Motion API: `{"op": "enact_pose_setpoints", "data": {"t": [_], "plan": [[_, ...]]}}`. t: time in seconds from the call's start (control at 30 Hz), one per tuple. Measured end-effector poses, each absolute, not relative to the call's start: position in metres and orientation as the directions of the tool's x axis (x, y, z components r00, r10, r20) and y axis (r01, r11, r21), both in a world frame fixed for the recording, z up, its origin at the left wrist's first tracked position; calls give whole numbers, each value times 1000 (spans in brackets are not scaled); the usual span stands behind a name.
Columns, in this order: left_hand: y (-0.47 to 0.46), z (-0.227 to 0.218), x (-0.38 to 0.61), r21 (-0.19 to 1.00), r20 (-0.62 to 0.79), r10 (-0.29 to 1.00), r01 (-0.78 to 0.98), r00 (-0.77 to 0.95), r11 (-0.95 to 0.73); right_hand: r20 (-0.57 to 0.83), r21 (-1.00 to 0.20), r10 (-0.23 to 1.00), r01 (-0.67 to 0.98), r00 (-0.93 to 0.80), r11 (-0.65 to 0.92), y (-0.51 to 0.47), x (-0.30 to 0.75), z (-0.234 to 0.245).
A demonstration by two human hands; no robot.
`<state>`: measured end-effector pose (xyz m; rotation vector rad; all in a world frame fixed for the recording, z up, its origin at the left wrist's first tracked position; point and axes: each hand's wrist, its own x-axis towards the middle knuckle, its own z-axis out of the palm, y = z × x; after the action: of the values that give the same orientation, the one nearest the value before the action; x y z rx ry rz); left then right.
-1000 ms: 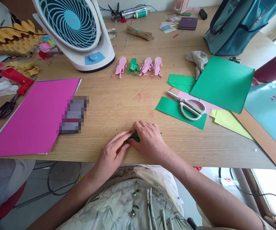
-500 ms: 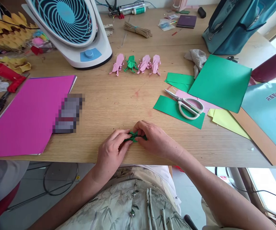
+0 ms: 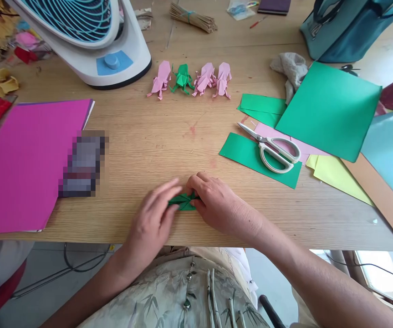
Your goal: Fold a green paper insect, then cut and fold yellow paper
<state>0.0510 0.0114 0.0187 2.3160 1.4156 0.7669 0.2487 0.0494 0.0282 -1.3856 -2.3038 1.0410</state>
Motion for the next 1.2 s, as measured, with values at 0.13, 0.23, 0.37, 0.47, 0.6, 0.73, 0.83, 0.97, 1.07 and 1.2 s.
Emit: {"op": "enact_pose_setpoints", "data": {"t": [0.13,0.23,0.37,0.47,0.6,0.73,0.83,0.97,1.07,1.2], "plan": [[17,27,24,479,345,914,797,215,-368,-150,-681,838,669,-525,297,49,250,29],[21,27,30,410,261,899,802,353,-434,-143,-673,842,675,-520,303,49,250,28],[35,19,63,277,155,893,849,423,-450,-123,-656,839,678,-529,331,48,250,24],[46,11,77,224,126,885,856,449,-466,-108,-656,834,669,-541,349,47,250,22],[50,1,71,226,107,894,865,434,-447,-100,-656,851,678,-515,333,46,250,20],[49,-4,65,263,94,915,876,393,-404,-96,-694,857,651,-507,308,45,250,20],[49,-5,68,244,75,922,889,381,-387,-120,-685,852,664,-510,300,45,250,22],[53,-2,63,235,38,921,892,387,-385,-121,-675,853,672,-508,305,46,249,23],[57,6,39,334,-13,874,826,486,-455,-91,-679,854,660,-511,322,46,249,22],[60,29,1,379,68,921,844,384,-380,-69,-660,849,662,-523,355,46,250,22]]}}
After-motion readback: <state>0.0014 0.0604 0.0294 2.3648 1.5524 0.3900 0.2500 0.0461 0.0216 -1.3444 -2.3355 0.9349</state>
